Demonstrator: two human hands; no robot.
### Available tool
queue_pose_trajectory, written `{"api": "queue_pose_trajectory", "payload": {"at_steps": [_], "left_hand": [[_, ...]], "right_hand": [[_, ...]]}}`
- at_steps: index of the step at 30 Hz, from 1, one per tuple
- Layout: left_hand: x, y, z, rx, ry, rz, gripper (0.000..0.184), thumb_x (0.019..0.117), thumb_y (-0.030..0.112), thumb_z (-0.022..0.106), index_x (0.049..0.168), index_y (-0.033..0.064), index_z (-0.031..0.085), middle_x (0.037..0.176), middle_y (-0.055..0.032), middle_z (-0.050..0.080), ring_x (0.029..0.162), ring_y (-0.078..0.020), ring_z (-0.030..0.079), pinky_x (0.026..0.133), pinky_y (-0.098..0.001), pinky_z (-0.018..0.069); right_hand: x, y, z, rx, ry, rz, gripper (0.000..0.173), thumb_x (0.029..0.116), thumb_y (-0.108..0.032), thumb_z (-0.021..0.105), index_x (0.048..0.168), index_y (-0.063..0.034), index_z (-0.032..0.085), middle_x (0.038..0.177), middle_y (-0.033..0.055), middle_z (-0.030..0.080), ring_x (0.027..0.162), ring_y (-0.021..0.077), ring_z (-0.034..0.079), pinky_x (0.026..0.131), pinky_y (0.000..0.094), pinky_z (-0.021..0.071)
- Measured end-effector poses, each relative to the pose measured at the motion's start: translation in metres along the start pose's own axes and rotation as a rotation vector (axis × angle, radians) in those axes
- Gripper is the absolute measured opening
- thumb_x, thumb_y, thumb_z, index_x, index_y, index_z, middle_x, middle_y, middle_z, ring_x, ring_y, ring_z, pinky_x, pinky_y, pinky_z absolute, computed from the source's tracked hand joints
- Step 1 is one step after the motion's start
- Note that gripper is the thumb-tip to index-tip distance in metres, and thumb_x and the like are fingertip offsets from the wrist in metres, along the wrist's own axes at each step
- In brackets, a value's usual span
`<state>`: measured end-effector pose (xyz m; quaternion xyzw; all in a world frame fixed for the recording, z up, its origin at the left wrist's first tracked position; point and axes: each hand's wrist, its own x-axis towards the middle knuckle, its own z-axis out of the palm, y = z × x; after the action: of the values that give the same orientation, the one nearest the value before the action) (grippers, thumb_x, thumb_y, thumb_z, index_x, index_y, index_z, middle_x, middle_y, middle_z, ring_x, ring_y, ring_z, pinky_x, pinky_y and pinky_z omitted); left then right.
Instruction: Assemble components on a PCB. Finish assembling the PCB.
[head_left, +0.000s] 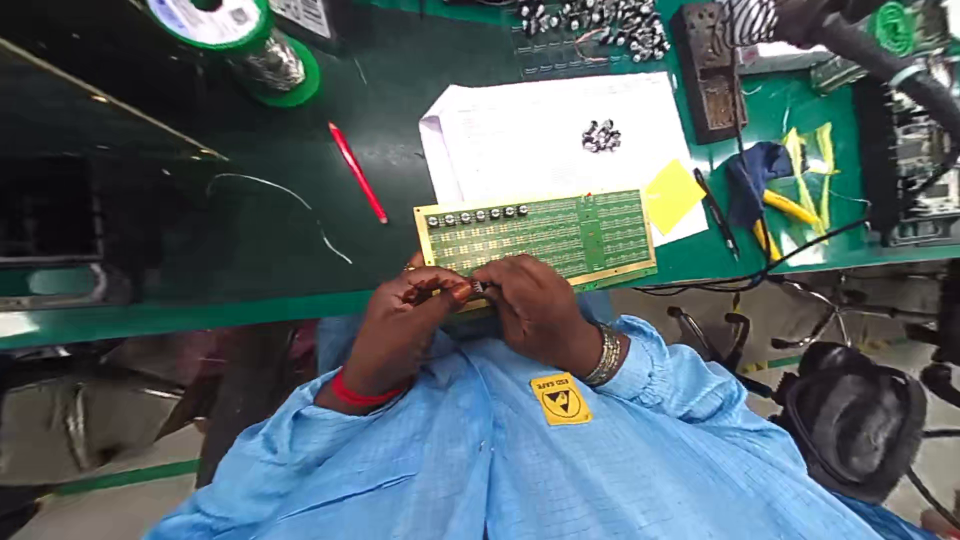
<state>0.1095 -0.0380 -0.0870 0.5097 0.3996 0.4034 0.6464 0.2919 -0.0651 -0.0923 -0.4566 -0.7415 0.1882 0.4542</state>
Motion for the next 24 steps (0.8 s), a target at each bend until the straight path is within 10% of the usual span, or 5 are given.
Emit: {"api": "queue_pose_trajectory", "payload": {"at_steps": [15, 20, 24], "left_hand": [[0.0, -0.003, 0.002, 0.023, 0.02, 0.022, 0.014, 0.0938, 0.011, 0.066, 0.099, 0.0177, 0.076, 0.104, 0.0114, 0.073, 0.092, -0.0006, 0.068, 0.084, -0.0192, 0.0572], [0.003, -0.005, 0.004, 0.0, 0.021, 0.052, 0.068, 0.0885, -0.006, 0.058, 0.149, 0.0048, 0.029, 0.138, 0.0015, 0.058, 0.119, -0.0105, 0.063, 0.099, -0.029, 0.0566], [0.004, -0.003, 0.005, -0.003, 0.039, 0.072, 0.092, 0.0867, -0.007, 0.056, 0.159, 0.0079, 0.0, 0.149, 0.0001, 0.048, 0.124, -0.0108, 0.061, 0.101, -0.029, 0.0559]], "right_hand": [[0.001, 0.001, -0.011, 0.162, 0.022, 0.044, 0.015, 0.0938, 0.004, 0.059, 0.102, 0.0101, 0.07, 0.092, 0.0185, 0.071, 0.082, 0.0193, 0.069, 0.076, 0.028, 0.0585], [-0.008, 0.018, -0.066, -0.09, 0.068, 0.129, 0.018, 0.0958, -0.001, 0.058, 0.106, 0.0065, 0.071, 0.098, 0.0151, 0.072, 0.09, 0.0175, 0.069, 0.08, 0.03, 0.0593], [-0.025, 0.042, -0.111, -0.311, 0.048, 0.267, 0.018, 0.0978, -0.005, 0.06, 0.109, 0.0017, 0.072, 0.102, 0.0144, 0.07, 0.091, 0.0177, 0.069, 0.081, 0.03, 0.0591]]}}
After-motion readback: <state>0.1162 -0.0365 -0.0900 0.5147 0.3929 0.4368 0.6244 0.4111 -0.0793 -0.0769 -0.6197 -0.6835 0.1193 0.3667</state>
